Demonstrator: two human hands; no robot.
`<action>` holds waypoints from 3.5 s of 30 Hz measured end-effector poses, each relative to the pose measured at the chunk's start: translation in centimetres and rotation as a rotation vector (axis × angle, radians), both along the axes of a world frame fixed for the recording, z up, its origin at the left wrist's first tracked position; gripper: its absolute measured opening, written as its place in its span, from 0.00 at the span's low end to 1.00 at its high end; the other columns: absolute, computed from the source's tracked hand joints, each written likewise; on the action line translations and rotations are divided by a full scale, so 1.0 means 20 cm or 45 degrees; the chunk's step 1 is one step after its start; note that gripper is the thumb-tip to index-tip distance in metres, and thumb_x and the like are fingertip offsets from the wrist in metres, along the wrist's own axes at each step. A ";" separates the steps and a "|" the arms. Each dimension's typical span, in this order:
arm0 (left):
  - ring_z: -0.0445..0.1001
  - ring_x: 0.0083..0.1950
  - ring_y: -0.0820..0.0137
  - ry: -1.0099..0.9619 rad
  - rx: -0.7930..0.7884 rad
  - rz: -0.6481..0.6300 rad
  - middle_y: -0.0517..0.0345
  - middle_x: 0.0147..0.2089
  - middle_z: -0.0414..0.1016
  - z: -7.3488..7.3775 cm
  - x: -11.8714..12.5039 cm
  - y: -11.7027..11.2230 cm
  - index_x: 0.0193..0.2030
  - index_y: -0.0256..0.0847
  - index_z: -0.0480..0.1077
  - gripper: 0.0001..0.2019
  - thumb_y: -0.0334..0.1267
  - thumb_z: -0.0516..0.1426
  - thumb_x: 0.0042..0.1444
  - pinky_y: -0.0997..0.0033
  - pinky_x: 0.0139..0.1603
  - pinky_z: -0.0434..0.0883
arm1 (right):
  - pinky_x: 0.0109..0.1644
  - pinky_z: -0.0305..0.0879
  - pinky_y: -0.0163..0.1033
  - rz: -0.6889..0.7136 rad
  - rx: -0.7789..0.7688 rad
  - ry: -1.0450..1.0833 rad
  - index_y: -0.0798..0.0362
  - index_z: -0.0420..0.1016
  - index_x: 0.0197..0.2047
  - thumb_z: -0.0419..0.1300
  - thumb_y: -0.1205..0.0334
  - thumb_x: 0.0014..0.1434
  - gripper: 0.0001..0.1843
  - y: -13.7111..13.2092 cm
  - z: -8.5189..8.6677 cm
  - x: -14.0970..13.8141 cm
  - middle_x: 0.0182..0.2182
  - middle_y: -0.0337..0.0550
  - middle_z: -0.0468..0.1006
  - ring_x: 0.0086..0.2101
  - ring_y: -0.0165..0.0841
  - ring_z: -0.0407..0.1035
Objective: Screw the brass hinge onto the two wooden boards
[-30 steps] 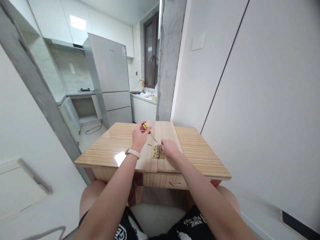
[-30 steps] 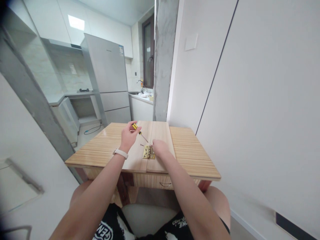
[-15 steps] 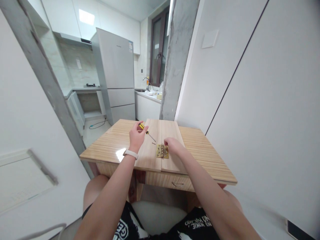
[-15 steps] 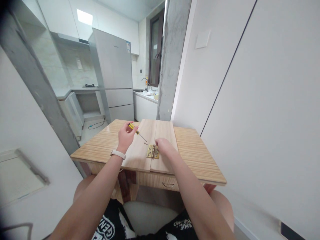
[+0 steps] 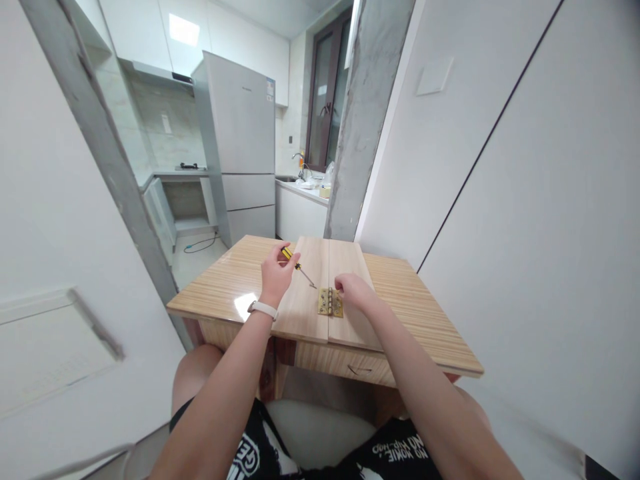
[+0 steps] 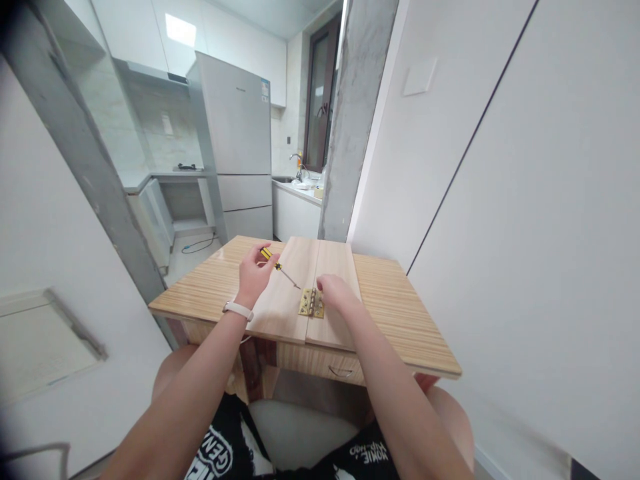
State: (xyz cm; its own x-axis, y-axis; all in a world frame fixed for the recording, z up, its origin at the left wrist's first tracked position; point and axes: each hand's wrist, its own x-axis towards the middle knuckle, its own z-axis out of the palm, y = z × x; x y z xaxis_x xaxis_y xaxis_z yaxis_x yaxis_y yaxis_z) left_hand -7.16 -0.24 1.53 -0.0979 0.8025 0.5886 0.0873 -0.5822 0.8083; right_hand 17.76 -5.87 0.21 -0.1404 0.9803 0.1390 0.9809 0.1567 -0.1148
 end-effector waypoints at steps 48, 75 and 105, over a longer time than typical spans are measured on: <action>0.81 0.46 0.63 0.129 0.008 -0.383 0.50 0.46 0.81 0.00 0.22 -0.02 0.60 0.45 0.74 0.21 0.38 0.65 0.59 0.63 0.45 0.81 | 0.61 0.57 0.40 -0.278 0.264 0.167 0.53 0.77 0.50 0.54 0.59 0.71 0.13 -0.12 -0.26 0.14 0.50 0.51 0.78 0.54 0.38 0.66; 0.80 0.56 0.63 0.208 0.001 -0.855 0.45 0.51 0.80 0.07 0.32 0.02 0.60 0.40 0.71 0.20 0.29 0.57 0.61 0.56 0.62 0.75 | 0.62 0.56 0.43 -0.275 0.234 0.083 0.48 0.79 0.54 0.48 0.56 0.74 0.18 -0.13 -0.28 0.12 0.52 0.51 0.75 0.55 0.41 0.63; 0.80 0.56 0.62 0.245 0.024 -0.794 0.47 0.52 0.82 0.07 0.34 -0.03 0.61 0.40 0.75 0.18 0.33 0.56 0.65 0.63 0.57 0.77 | 0.59 0.56 0.43 -0.306 0.200 0.045 0.48 0.77 0.56 0.45 0.55 0.75 0.20 -0.14 -0.27 0.11 0.54 0.51 0.74 0.56 0.40 0.62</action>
